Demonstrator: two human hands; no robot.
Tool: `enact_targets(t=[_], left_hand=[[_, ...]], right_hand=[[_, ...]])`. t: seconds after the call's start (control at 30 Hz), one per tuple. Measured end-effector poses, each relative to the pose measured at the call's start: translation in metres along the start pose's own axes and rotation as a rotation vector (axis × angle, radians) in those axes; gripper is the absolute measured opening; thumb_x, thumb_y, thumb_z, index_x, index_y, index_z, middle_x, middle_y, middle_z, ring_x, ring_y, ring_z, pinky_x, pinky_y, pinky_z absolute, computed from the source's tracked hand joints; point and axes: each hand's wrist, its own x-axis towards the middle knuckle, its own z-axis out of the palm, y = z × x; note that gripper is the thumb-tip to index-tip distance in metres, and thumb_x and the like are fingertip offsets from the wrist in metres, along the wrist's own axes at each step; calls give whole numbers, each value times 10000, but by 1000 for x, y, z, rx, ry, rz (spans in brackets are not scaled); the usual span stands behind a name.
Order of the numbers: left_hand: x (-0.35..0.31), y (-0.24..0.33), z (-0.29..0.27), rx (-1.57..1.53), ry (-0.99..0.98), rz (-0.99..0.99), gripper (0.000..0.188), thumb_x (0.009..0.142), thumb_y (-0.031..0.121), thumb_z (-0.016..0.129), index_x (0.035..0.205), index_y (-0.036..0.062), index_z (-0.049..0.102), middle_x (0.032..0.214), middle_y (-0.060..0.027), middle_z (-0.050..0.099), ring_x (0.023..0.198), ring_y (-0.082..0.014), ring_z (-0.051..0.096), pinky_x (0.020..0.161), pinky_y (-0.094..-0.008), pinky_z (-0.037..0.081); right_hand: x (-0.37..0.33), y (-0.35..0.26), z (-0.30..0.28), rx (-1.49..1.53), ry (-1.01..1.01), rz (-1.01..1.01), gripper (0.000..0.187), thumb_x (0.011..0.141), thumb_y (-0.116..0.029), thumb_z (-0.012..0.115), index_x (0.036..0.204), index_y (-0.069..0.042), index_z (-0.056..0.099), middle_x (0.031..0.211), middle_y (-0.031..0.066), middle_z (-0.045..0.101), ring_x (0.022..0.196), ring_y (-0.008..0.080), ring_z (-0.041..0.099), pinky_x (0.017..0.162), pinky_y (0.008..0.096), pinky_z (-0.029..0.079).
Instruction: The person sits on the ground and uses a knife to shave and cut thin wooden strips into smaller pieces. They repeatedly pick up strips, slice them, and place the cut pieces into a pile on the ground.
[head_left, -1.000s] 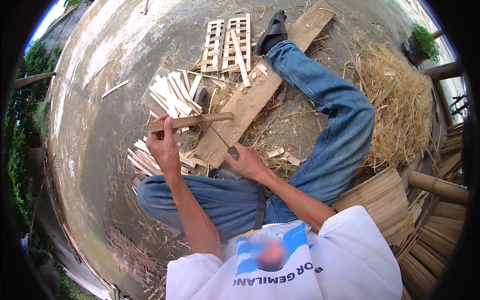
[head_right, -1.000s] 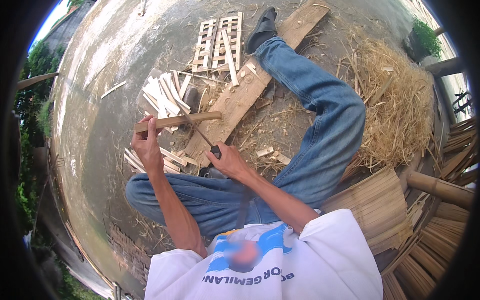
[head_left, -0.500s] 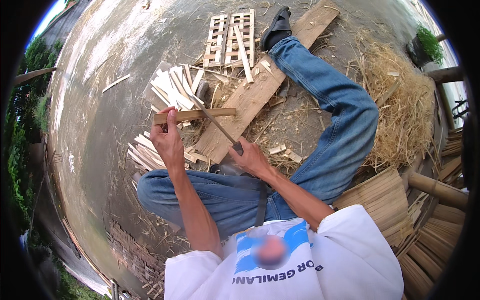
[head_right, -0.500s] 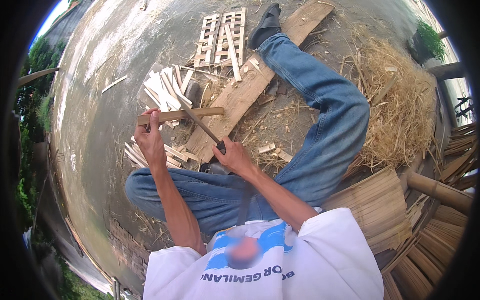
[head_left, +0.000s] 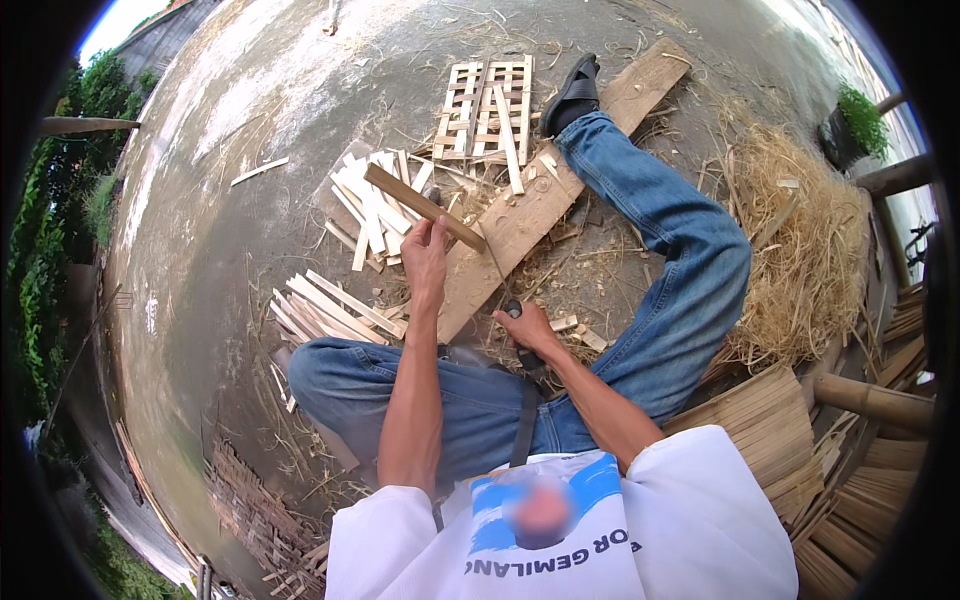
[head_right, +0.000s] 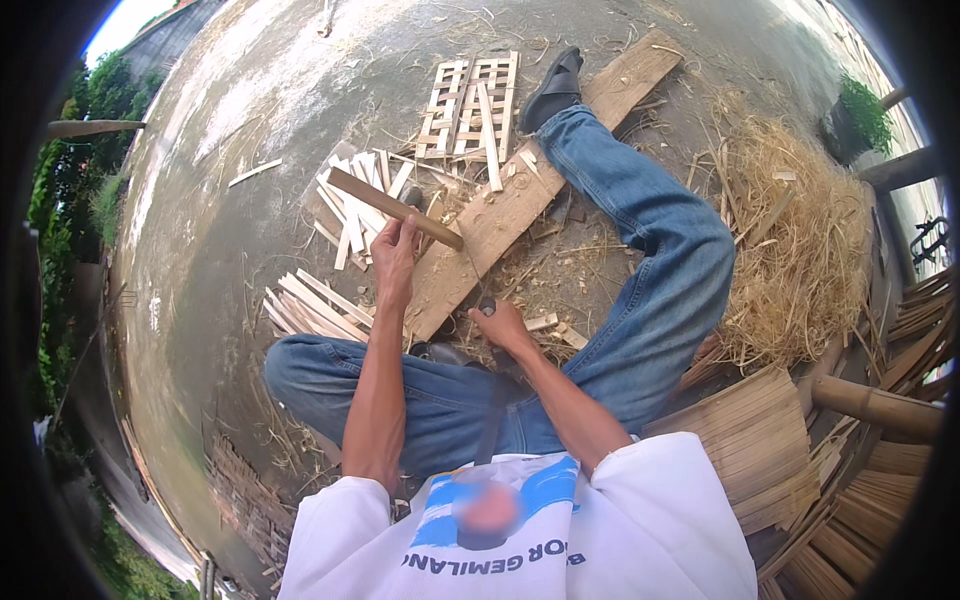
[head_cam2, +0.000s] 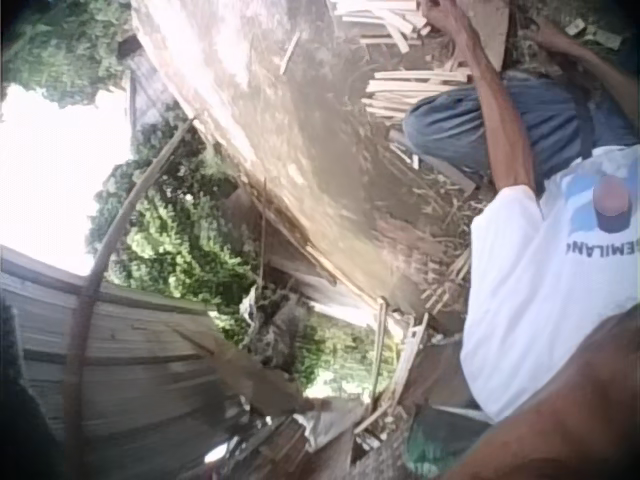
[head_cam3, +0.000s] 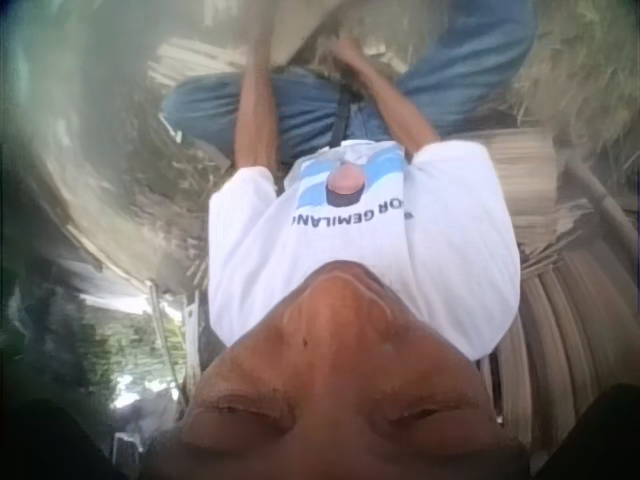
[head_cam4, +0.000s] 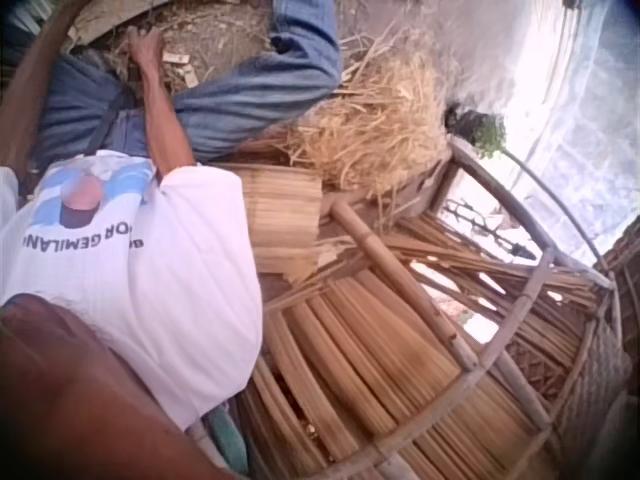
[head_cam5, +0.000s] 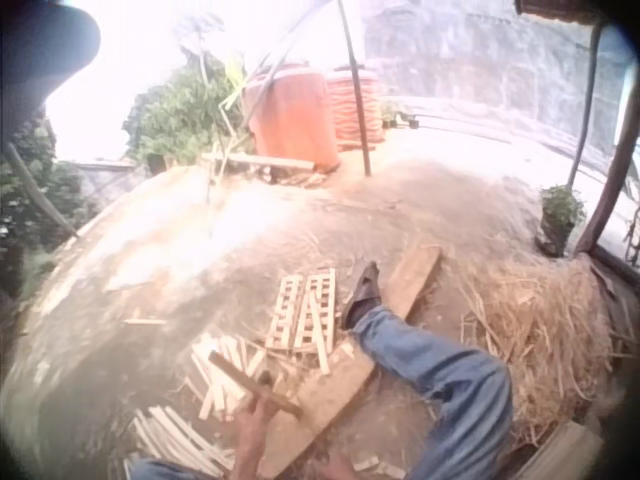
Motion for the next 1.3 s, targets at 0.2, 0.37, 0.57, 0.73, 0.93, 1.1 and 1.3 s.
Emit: enact_targets(t=[0.2, 0.37, 0.57, 0.73, 0.93, 1.1, 1.3], left_hand=[[-15, 47, 12, -111, -161, -65, 283, 1097, 315, 519, 1140, 37, 551, 866, -45, 610, 695, -116, 615, 618, -258, 530], [-46, 71, 18, -41, -288, -271, 305, 1090, 359, 531, 1103, 55, 556, 808, -8, 534, 554, -69, 502, 441, -216, 398], [-51, 55, 31, 433, -212, 6, 290, 1073, 285, 538, 962, 25, 606, 693, 3, 558, 502, -59, 469, 433, -250, 364], [-43, 55, 27, 435, -201, -11, 292, 1073, 283, 547, 958, 25, 620, 680, -13, 578, 533, -71, 500, 468, -278, 393], [-58, 63, 26, 595, -179, 41, 288, 1087, 259, 512, 961, 16, 599, 664, -64, 600, 579, -149, 556, 569, -348, 438], [-56, 59, 28, 656, -135, 142, 271, 1082, 250, 515, 977, 12, 590, 670, -117, 604, 572, -227, 568, 576, -389, 442], [-56, 62, 36, 361, -191, -44, 381, 1113, 349, 449, 1223, 19, 605, 821, -80, 589, 727, -175, 575, 650, -352, 465]], right_hand=[[-1, -31, -28, 47, 352, -368, 319, 897, -286, 729, 958, 12, 630, 733, 151, 672, 695, 305, 685, 674, 429, 518], [-30, -96, -81, -307, 347, -639, 276, 868, -258, 743, 929, -35, 592, 705, 160, 621, 659, 351, 653, 620, 427, 506], [-16, -102, -124, -663, 389, -736, 247, 791, -229, 771, 835, -54, 602, 710, 164, 641, 683, 384, 662, 620, 484, 503], [17, -114, -131, -738, 532, -709, 287, 782, -287, 783, 859, -48, 645, 726, 177, 672, 709, 404, 673, 648, 485, 524], [39, -148, -179, -630, 617, -430, 281, 800, -309, 750, 888, -55, 668, 795, 185, 715, 799, 413, 713, 716, 509, 553], [24, -123, -136, -648, 552, -555, 244, 809, -251, 717, 847, -15, 671, 728, 186, 696, 678, 361, 698, 650, 475, 548], [31, -105, -128, 181, 300, -237, 273, 893, -280, 750, 834, -30, 658, 712, 61, 695, 515, 116, 578, 488, 295, 472]])
